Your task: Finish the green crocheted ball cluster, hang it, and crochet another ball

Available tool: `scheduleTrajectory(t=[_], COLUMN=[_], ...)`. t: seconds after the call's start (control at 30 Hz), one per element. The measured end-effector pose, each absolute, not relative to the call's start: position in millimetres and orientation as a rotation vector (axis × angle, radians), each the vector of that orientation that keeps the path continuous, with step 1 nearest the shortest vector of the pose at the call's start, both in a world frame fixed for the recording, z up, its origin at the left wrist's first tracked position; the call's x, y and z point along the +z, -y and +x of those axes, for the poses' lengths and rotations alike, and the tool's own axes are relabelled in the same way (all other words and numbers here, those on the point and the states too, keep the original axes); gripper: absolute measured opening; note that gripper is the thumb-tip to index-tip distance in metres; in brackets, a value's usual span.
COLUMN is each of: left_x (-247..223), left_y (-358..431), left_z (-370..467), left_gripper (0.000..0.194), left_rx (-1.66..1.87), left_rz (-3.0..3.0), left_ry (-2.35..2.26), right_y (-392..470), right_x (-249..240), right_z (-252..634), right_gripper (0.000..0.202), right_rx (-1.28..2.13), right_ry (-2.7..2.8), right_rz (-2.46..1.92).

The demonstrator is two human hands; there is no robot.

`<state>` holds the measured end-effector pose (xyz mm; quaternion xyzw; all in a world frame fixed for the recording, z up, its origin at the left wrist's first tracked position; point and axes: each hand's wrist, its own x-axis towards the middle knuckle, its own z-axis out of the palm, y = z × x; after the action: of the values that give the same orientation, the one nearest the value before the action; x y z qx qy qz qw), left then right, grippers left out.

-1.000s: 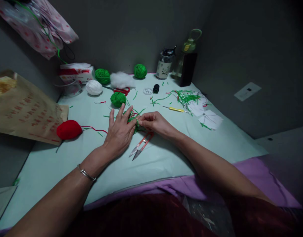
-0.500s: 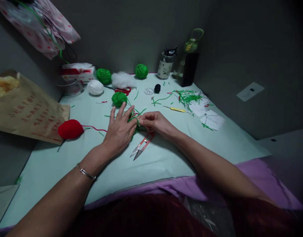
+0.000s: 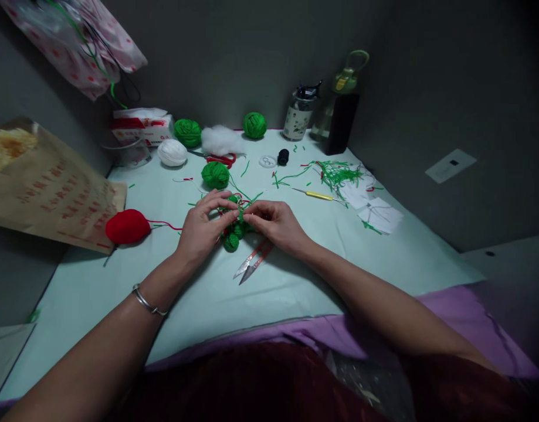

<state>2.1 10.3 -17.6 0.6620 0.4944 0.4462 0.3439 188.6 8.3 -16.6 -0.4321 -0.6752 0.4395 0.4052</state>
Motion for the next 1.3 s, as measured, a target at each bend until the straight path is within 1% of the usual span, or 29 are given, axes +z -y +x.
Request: scheduleTrajectory(t=[0.17,0.4,0.47,0.53,0.77,1.0,1.1,1.23,1.3], left_x=[-20.3,-18.8,-19.4,-20.2,-16.3,-10.6,-13.3,-18.9,-20.9], left_y=[-9.9,-9.4,-10.0,-10.5,-8.2,-7.2,-8.6,-9.6,-9.2], left_z=[4.5,5.6,4.7,3.9,5.7,4.9,4.1,3.5,3.5], left_gripper=[0.010,0.007,0.007,0.007,0.004,0.009,0.015,0.032,0.033], left_rx=[1.151,1.132,1.152,1.188,1.214,1.213,1.170,1.046,0.988], left_rz=[1.480,1.393,1.360,1.324,1.212,1.177,1.362,1.917,2.136], left_ry=[-1.178,-1.162,-1.163,-1.158,-1.073,-1.052,-1.090,-1.293,-1.339], right_y=[-5.2,-4.4,-5.3,-6.4,-11.7,-14.1,-14.2,-13.7,-13.7], right_x=[-19.3,-18.6,-18.2,-18.0,-20.2,-18.3,-16.0,-13.4,-12.2], right_z=[188.3,190.0,190.9,191.7,193.1,194.3,194.4,193.4,192.9], right_gripper=[0.016,0.013,0.013,0.012,0.014,0.014,0.014,0.013,0.014], right_rx=[0.909,0.660,0.635,0.676,1.009,1.060,1.062,1.123,1.184], right_ry=[1.817,1.929,1.922,1.882,1.677,1.591,1.528,1.445,1.396], right_rz=[-1.143,-1.110,-1.124,-1.147,-1.184,-1.153,-1.140,-1.078,-1.042])
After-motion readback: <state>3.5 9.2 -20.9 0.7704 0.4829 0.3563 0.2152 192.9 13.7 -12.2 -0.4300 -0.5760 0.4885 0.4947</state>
